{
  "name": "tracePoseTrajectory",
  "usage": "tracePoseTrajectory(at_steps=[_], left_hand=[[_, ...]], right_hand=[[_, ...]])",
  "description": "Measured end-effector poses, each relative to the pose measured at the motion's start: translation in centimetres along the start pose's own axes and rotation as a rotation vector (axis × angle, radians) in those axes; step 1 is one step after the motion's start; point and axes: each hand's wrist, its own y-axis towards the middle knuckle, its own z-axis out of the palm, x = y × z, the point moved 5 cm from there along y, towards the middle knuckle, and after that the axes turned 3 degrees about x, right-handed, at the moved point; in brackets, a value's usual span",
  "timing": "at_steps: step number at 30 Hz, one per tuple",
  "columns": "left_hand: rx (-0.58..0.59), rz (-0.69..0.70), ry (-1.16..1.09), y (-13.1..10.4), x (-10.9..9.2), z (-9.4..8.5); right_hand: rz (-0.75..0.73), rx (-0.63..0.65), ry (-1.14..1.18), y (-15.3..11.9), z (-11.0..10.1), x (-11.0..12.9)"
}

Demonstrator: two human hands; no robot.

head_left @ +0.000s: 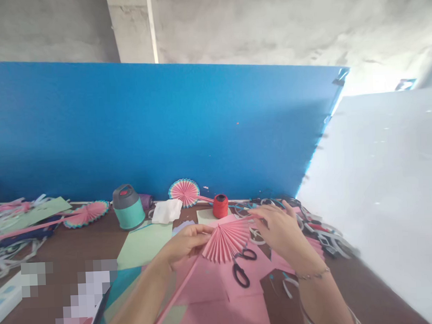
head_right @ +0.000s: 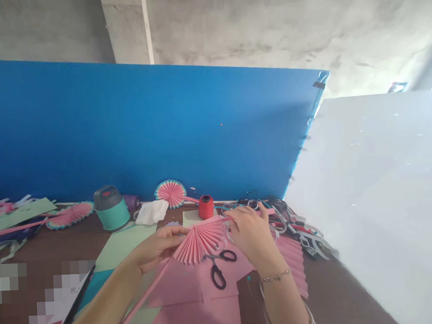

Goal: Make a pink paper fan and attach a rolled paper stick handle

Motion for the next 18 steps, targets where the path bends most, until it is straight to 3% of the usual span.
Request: tracePoseTrajectory(at_steps=[5,10,18], left_hand=[[0.152,-0.007,-0.354,0.0,0.6,0.9],[0.289,0.004,-0.589,0.1,0.8,1.2],[0.258,0.150,-0.777,-0.4,-1.3,1.1]], right_hand=[[-0.116,-0.121,0.155,0.9,0.5,0.4],[-0.162,-0.124,0.211,1.5,2.3,1.2],[-0.168,-0.056,0.342,1.6,3.6,1.9]])
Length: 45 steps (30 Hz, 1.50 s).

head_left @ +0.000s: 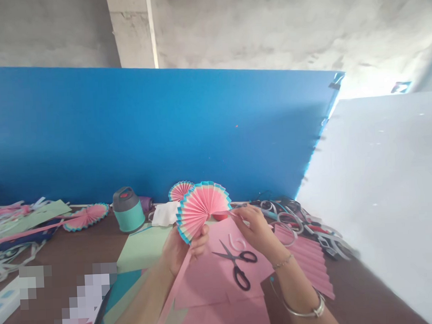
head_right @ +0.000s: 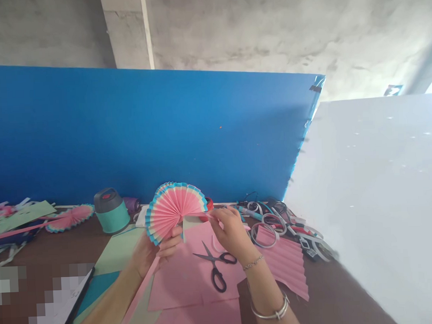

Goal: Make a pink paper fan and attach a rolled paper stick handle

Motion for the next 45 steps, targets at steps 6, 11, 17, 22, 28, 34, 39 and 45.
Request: tracePoseTrajectory(at_steps=[6,11,17,22,28,34,39,45], left_hand=[[0.034,0.064,-0.107,-0.3,-0.4,-0.3],[0.048,0.140,-0.164,-0.6,-0.5,-0.2],[-0.005,0.183,-0.169,-0.4,-0.2,0.5],[-0.050,0.167,-0.142,-0.2,0.1,0.0],[-0.239,0.236,0.224,0.3,0.2,-1.0],[-0.418,0.566,0.550,0.6,-0.4,-2.0],[-0.588,0.606,0.639,-0.2,-0.5,-2.7],[-0.657,0.585,0.766,-0.6,0.1,-1.5]], right_hand=[[0.037,0.120,-0.005,-0.1,0.7,0.7],[0.013,0.095,-0.056,-0.1,0.9,1.4],[-0.067,0.003,-0.124,0.0,1.4,2.5],[0.000,-0.148,-0.160,-0.1,1.4,2.9],[-0.032,-0.165,-0.109,-0.1,0.8,3.2],[-0.028,-0.049,-0.116,0.0,1.4,3.0],[0.001,-0.113,-0.135,0.0,1.0,3.3],[-0.105,-0.201,-0.204,-0.3,1.1,6.0]])
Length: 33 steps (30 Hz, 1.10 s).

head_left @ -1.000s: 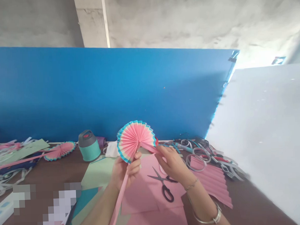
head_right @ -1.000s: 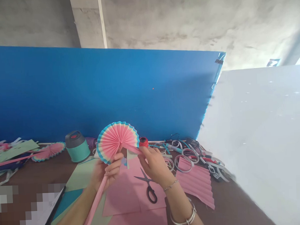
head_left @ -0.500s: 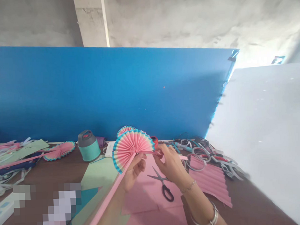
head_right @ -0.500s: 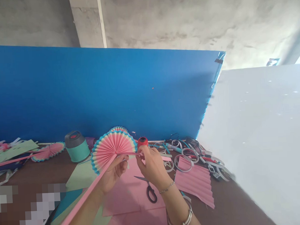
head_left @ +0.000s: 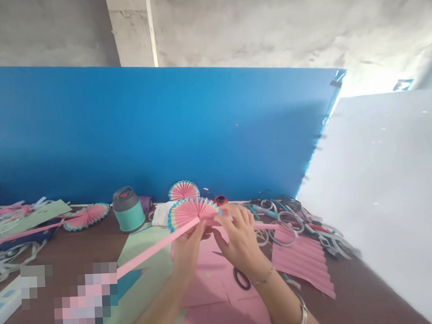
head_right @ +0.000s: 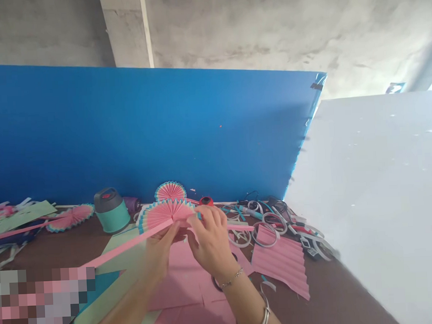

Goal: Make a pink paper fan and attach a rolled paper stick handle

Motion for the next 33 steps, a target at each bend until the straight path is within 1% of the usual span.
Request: tracePoseTrajectory(at_steps=[3,6,9,10,12,14,15,18,20,23,25,27,29,31,33], left_hand=[[0.101,0.005,-0.033,-0.3,-0.1,1.1],[0.112,0.029,-0.077,-0.4,0.0,1.4],[0.120,0.063,-0.130,-0.5,0.4,1.2],[0.138,0.071,-0.139,-0.5,0.6,1.2],[0.213,0.071,-0.154,-0.6,0.8,1.3],[0.288,0.041,-0.170,-0.8,1.0,1.5],[0.302,0.022,-0.174,-0.9,1.0,1.5],[0.267,-0.030,-0.144,-1.1,0.7,1.6],[0.264,-0.049,-0.155,-1.1,0.6,1.8],[0.243,-0.076,-0.287,-0.5,0.7,1.6],[0.253,-0.154,-0.415,0.1,1.0,1.3],[0.376,-0.303,-0.528,0.4,1.2,1.4],[0.529,-0.392,-0.625,0.3,0.9,1.5],[0.646,-0.412,-0.706,0.2,0.3,1.5],[0.700,-0.430,-0.751,0.1,0.0,1.4]], right_hand=[[-0.025,-0.009,0.005,-0.1,0.2,0.6],[-0.028,-0.037,0.044,-0.3,0.2,0.6],[-0.037,-0.066,0.093,-0.3,0.0,0.5],[-0.042,-0.070,0.110,-0.3,0.0,0.5],[-0.041,-0.071,0.141,-0.3,-0.2,0.6],[-0.020,-0.068,0.156,-0.2,-0.4,0.6],[-0.011,-0.073,0.158,-0.1,-0.5,0.7],[-0.002,-0.106,0.150,0.0,-0.9,0.6],[0.013,-0.142,0.141,-0.1,-1.1,0.3],[0.052,-0.207,0.127,-0.2,-1.5,-0.6],[0.066,-0.233,0.111,-0.2,-1.7,-1.2],[0.077,-0.242,0.090,-0.2,-2.0,-1.7],[0.088,-0.237,0.071,-0.1,-2.2,-2.2],[0.084,-0.224,0.055,0.0,-2.2,-2.5],[0.067,-0.205,0.047,0.0,-2.1,-2.6]])
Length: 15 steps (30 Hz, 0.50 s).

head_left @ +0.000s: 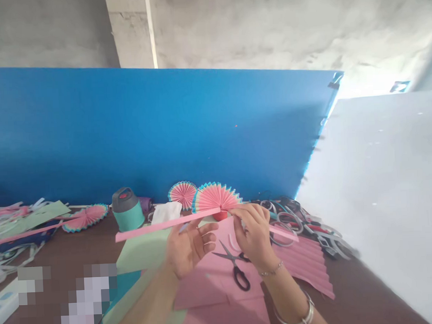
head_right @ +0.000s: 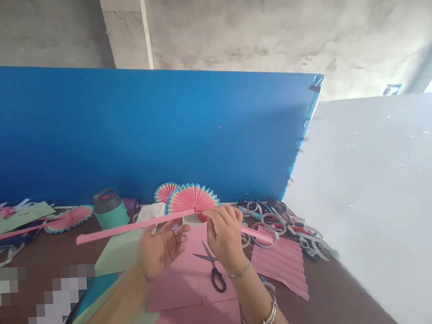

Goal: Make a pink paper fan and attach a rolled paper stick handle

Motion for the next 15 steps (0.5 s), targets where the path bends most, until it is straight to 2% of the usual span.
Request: tracePoseTrajectory(at_steps=[5,10,15], left_hand=[[-0.057,-0.022,0.033,-0.19,0.24,-0.67],[-0.071,0.031,0.172,-0.21,0.18,-0.38],[-0.073,0.034,0.204,-0.37,0.24,-0.16]], right_hand=[[-0.033,0.051,-0.004,0.09,0.23,0.14],[-0.021,0.050,-0.013,0.09,0.29,0.30],[-0.021,0.039,-0.034,0.12,0.18,0.36]])
